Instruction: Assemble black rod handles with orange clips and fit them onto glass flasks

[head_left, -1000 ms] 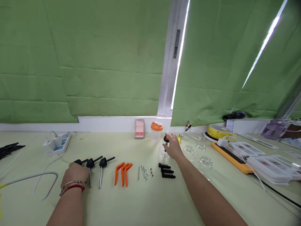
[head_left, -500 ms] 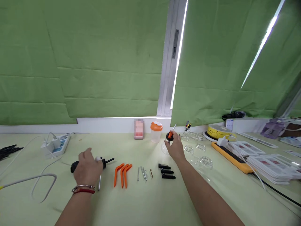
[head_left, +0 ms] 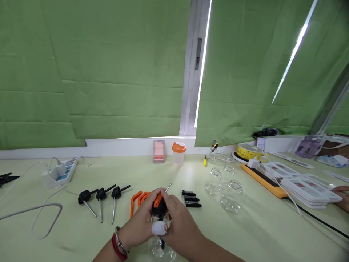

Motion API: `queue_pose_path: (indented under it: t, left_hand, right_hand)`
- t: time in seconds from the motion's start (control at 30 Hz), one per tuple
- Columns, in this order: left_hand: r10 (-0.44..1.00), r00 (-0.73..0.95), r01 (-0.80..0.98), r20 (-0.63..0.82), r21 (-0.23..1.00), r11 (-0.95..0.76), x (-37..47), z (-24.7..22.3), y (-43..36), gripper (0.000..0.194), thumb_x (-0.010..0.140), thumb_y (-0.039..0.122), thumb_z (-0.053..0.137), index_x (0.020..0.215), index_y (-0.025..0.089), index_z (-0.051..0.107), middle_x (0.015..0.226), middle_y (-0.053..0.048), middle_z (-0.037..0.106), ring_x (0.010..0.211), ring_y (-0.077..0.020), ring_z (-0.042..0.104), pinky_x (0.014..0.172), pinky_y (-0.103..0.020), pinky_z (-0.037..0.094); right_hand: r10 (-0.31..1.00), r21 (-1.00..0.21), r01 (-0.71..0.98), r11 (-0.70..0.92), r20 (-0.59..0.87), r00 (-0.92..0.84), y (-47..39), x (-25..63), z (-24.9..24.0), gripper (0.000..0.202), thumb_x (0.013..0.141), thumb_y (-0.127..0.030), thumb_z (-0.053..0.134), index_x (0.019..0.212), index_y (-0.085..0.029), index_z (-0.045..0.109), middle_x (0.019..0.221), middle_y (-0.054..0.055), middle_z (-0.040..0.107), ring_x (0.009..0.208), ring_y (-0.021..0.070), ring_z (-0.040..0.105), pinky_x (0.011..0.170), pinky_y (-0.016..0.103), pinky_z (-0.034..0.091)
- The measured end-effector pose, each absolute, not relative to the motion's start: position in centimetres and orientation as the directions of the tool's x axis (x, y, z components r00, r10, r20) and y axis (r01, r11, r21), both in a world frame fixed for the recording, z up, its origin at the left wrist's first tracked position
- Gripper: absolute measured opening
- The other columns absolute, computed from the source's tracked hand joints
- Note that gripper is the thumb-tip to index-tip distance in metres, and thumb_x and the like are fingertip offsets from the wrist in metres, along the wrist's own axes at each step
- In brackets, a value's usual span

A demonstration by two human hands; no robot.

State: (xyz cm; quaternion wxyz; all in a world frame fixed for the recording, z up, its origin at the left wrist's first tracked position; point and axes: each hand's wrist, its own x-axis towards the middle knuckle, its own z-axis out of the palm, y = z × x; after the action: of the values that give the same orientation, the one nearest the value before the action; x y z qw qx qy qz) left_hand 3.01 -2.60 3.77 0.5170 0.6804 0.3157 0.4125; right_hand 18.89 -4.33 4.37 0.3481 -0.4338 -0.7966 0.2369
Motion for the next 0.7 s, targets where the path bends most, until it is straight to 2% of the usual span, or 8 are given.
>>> queue_pose_path:
  t: [0.13, 0.2, 0.23, 0.3, 0.33, 0.4, 0.47, 0.7]
  left_hand:
    - [0.895, 0.427, -0.086, 0.126, 0.991, -0.099, 2.8, 4.2, -2.3, 0.041, 0.074, 0.027, 0.067, 0.113, 0.021, 0.053, 0.092, -0.004, 0.061, 0.078, -0.0189, 0.058, 0.071, -0.032, 0.048]
    - [0.906, 0.406, -0.183, 0.114, 0.982, -0.042, 2.6, 4.1, -2.1, 0.036, 0.072, 0.024, 0.065, 0.106, 0.019, 0.055, 0.086, -0.004, 0.063, 0.067, -0.0165, 0.057, 0.063, -0.030, 0.047]
    - [0.904, 0.412, -0.238, 0.118, 0.971, -0.018, 2.6, 4.0, -2.0, 0.035, 0.069, 0.022, 0.064, 0.104, 0.018, 0.056, 0.087, -0.006, 0.064, 0.064, -0.0165, 0.057, 0.061, -0.030, 0.046]
    - [0.888, 0.441, -0.336, 0.130, 0.941, 0.029, 2.4, 3.5, -1.7, 0.036, 0.066, 0.021, 0.061, 0.101, 0.016, 0.057, 0.093, -0.010, 0.065, 0.062, -0.0176, 0.059, 0.057, -0.030, 0.046]
    - [0.879, 0.456, -0.370, 0.138, 0.928, 0.046, 2.3, 3.3, -1.5, 0.035, 0.066, 0.020, 0.060, 0.100, 0.015, 0.058, 0.095, -0.012, 0.065, 0.062, -0.0183, 0.059, 0.056, -0.031, 0.046]
    - [0.873, 0.466, -0.412, 0.145, 0.908, 0.070, 2.3, 2.8, -1.2, 0.034, 0.065, 0.020, 0.058, 0.099, 0.014, 0.059, 0.096, -0.014, 0.066, 0.062, -0.0187, 0.060, 0.056, -0.030, 0.046]
    - [0.874, 0.466, -0.439, 0.138, 0.894, 0.093, 2.4, 2.5, -1.1, 0.033, 0.066, 0.019, 0.057, 0.098, 0.014, 0.060, 0.096, -0.015, 0.067, 0.061, -0.0187, 0.061, 0.057, -0.030, 0.047]
    - [0.852, 0.512, -0.469, 0.108, 0.866, 0.172, 2.6, 2.4, -0.9, 0.025, 0.068, 0.021, 0.055, 0.091, 0.013, 0.062, 0.094, -0.015, 0.068, 0.060, -0.0192, 0.062, 0.056, -0.031, 0.047]
  right_hand:
    - [0.787, -0.785, 0.327, 0.526, 0.303, -0.537, -3.6, 20.2, 4.6, 0.080, 0.065, -0.031, 0.071, 0.138, -0.023, 0.038, 0.115, 0.009, 0.056, 0.090, 0.0205, 0.056, 0.075, 0.031, 0.049]
    - [0.865, -0.866, 0.276, 0.417, 0.284, -0.414, -2.2, 21.4, 4.4, 0.047, 0.077, -0.037, 0.061, 0.121, -0.020, 0.054, 0.090, 0.005, 0.062, 0.073, 0.0160, 0.057, 0.062, 0.026, 0.047]
    - [0.930, -0.896, 0.291, 0.334, 0.262, -0.259, -1.2, 22.1, 4.1, 0.033, 0.081, -0.041, 0.056, 0.103, -0.017, 0.061, 0.075, 0.003, 0.060, 0.063, 0.0135, 0.053, 0.056, 0.025, 0.043]
    - [0.981, -0.922, 0.335, 0.194, 0.189, -0.047, 0.6, 23.2, 3.3, 0.037, 0.084, -0.049, 0.049, 0.074, -0.015, 0.060, 0.061, 0.001, 0.055, 0.051, 0.0100, 0.045, 0.048, 0.023, 0.036]
    - [0.994, -0.943, 0.314, 0.114, 0.108, -0.037, 1.4, 23.6, 2.8, 0.041, 0.084, -0.052, 0.048, 0.068, -0.015, 0.057, 0.058, 0.001, 0.054, 0.047, 0.0086, 0.041, 0.045, 0.022, 0.032]
    - [0.984, -0.978, 0.189, -0.089, -0.115, -0.133, 2.5, 24.0, 2.0, 0.047, 0.085, -0.057, 0.044, 0.064, -0.016, 0.054, 0.051, -0.001, 0.051, 0.039, 0.0067, 0.035, 0.040, 0.022, 0.026]
    - [0.951, -0.976, 0.064, -0.207, -0.216, -0.222, 2.7, 23.8, 1.5, 0.047, 0.084, -0.059, 0.045, 0.063, -0.017, 0.052, 0.046, -0.004, 0.047, 0.034, 0.0054, 0.030, 0.037, 0.022, 0.021]
    - [0.943, -0.962, -0.130, -0.239, -0.199, -0.265, 2.0, 22.9, 1.4, 0.039, 0.077, -0.051, 0.059, 0.060, -0.017, 0.048, 0.041, -0.007, 0.042, 0.033, 0.0036, 0.028, 0.037, 0.020, 0.016]
